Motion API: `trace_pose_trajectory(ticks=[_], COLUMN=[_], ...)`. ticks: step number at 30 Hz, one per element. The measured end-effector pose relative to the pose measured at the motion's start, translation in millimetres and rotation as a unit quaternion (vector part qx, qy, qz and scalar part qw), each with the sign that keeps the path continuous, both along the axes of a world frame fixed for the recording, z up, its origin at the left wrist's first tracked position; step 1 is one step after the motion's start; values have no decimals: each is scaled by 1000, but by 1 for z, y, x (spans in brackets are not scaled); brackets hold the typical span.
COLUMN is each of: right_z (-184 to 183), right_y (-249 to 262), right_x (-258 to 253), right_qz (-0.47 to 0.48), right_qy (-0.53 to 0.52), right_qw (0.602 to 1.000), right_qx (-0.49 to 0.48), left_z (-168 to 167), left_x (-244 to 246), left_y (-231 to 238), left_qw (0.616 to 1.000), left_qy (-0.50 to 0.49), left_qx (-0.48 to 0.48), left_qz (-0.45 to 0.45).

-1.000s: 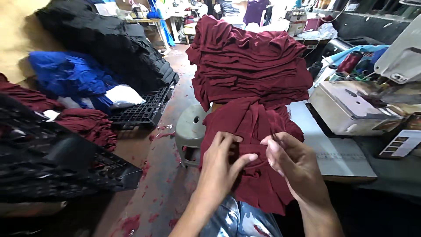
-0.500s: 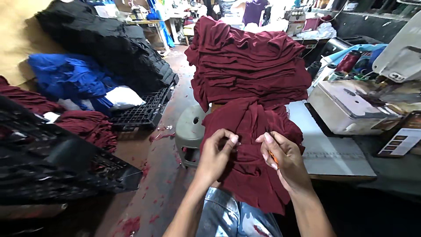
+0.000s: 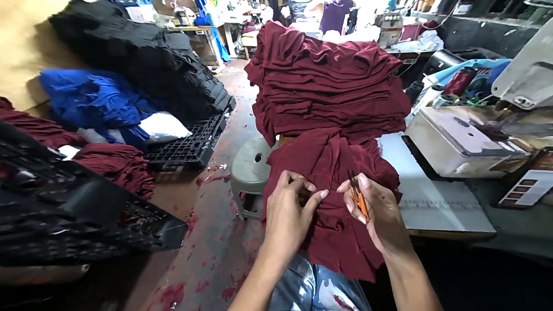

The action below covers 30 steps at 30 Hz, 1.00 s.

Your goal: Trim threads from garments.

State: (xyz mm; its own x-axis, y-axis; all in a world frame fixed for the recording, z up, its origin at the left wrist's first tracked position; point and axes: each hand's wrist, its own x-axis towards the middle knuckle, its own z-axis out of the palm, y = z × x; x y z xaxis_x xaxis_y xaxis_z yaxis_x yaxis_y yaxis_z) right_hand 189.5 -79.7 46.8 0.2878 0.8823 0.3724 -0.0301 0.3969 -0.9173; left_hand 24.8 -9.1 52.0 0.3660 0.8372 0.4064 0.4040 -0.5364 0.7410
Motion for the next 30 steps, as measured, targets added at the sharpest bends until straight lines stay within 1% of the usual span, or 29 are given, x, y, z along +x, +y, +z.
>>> trace_pose_trajectory(ticks=[2, 5, 6, 8, 10, 12, 16, 23, 24, 25, 26, 27, 28, 29, 30], right_z=[-1, -3, -3, -2, -2, -5, -10, -10, -10, -8, -4, -1, 2, 3, 5], right_y=[0, 0, -1, -2, -3, -2, 3, 11, 11, 10, 7, 3, -2, -7, -13], right_x=[0, 0, -1, -6, -13, -20, -30, -38, -37, -34, -28, -19, -7, 5, 13], right_qz=[-3, -20, -36, -81, -137, -181, -236, -294, -292, -276, -241, -193, -137, -89, -67], right_qy=[-7, -41, -69, -148, -239, -312, -402, -480, -467, -431, -370, -293, -206, -125, -67], right_qw=[1000, 999, 997, 986, 961, 931, 884, 827, 835, 859, 897, 936, 969, 988, 995], right_qx=[7, 12, 7, -11, -40, -48, -16, 10, 3, -9, -20, -22, -12, -1, 7], left_z=[-2, 8, 12, 14, 14, 14, 13, 11, 12, 13, 16, 20, 27, 34, 41], left_x=[5, -6, -11, -18, -20, -19, -18, -18, -22, -30, -44, -61, -78, -90, -98], left_y=[-1, 5, 7, 11, 12, 11, 10, 12, 13, 16, 20, 26, 32, 35, 34], left_qw=[1000, 989, 981, 968, 957, 947, 946, 951, 952, 950, 942, 920, 872, 814, 784], left_qy=[0, -52, -69, -97, -122, -148, -164, -160, -161, -163, -162, -151, -146, -151, -153], left_qx=[3, -120, -160, -205, -234, -261, -258, -246, -239, -222, -195, -162, -142, -143, -142], left_qz=[5, -65, -86, -108, -116, -111, -102, -93, -108, -147, -218, -324, -446, -543, -584])
